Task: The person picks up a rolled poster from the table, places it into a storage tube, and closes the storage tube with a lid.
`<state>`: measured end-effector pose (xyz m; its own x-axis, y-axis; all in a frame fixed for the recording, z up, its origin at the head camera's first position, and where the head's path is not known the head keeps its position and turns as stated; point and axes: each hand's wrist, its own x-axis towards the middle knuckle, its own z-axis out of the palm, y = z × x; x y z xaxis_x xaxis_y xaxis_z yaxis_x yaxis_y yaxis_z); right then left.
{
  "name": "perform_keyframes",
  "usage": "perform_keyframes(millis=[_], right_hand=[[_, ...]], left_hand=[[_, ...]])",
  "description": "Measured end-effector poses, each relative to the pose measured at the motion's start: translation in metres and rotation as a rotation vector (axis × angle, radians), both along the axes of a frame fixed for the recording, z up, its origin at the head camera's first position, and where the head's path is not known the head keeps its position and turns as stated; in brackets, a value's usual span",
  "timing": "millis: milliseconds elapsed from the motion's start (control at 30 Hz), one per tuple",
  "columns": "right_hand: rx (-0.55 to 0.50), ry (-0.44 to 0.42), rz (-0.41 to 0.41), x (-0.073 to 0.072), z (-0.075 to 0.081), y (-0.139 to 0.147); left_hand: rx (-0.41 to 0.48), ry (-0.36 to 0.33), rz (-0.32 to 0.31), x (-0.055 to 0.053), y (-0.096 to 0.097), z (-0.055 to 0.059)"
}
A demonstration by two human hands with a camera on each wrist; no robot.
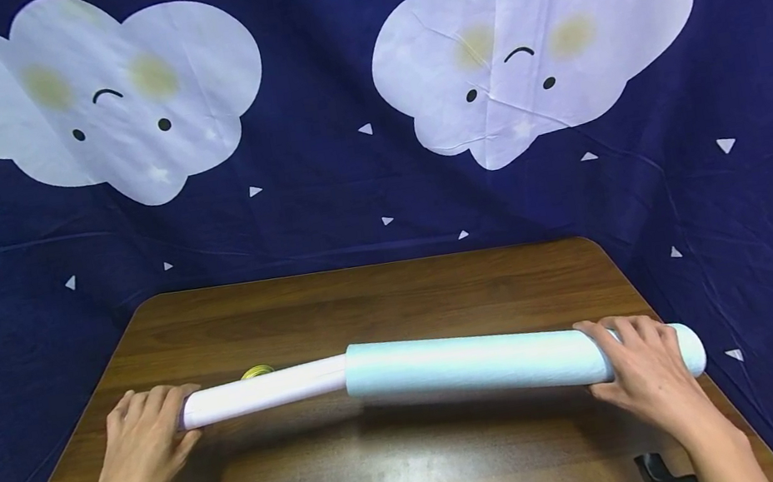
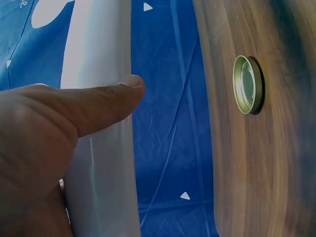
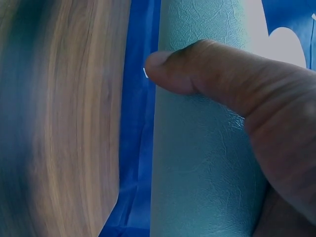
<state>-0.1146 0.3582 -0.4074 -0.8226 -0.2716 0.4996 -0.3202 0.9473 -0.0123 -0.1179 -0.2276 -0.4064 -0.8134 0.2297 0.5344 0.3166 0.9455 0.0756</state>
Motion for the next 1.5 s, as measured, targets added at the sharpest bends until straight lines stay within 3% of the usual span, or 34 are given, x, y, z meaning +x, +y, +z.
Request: perform_keyframes(millis=[400, 1500], right_hand=[[0.005, 0.001, 0.012, -0.001, 0.0, -0.004], [0.008, -0.018, 0.043, -0.01, -0.003, -0.027]], left_hand=[[-0.007, 0.025, -0.032, -0.006, 0.007, -0.001], [-0.008, -0.05, -0.032, -0.012, 0.048, -0.008]])
